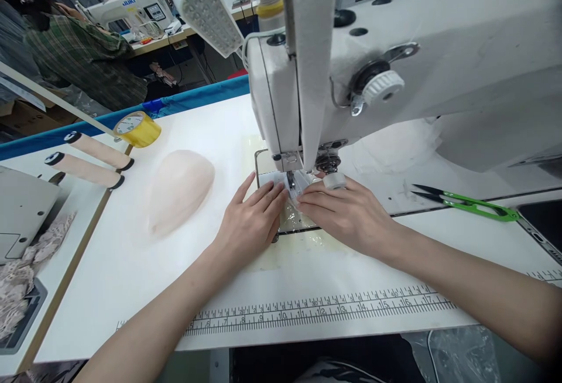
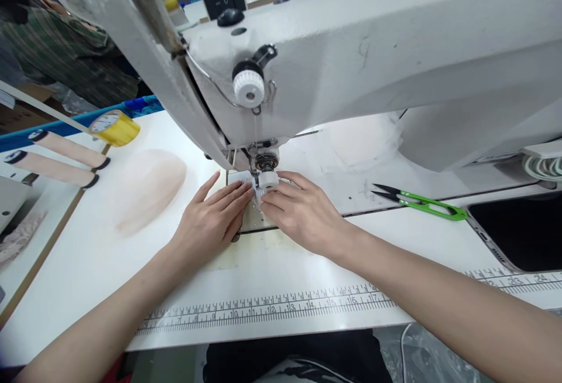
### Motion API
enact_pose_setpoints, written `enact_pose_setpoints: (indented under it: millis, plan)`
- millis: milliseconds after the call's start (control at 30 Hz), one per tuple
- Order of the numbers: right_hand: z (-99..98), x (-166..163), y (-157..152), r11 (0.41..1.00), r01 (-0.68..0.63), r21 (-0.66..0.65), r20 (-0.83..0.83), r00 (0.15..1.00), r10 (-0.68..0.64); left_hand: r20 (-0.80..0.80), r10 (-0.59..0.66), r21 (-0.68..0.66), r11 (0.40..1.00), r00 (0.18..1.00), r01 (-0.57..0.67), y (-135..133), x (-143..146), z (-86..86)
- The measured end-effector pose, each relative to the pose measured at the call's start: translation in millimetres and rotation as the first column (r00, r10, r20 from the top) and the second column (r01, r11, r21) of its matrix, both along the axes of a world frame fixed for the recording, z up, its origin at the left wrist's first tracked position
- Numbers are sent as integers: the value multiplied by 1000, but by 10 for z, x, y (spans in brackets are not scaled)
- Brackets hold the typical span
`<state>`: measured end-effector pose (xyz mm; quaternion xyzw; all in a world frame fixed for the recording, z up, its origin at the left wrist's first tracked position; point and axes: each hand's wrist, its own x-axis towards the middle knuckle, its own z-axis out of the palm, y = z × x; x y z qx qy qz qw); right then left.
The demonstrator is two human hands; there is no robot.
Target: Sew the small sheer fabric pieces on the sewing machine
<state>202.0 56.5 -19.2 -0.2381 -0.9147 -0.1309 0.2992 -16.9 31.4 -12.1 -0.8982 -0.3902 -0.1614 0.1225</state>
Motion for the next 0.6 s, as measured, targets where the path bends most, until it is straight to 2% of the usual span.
enact_pose_setpoints:
  millis: [433, 600]
  plan:
    - [-18, -17, 60, 1000, 15, -9, -46, 999, -15, 34, 36, -22, 999, 999, -36, 63, -10, -26]
    - [8, -24, 59, 997, 70, -34, -6, 998, -70, 41, 12, 9, 1000, 999, -13, 33, -1, -19]
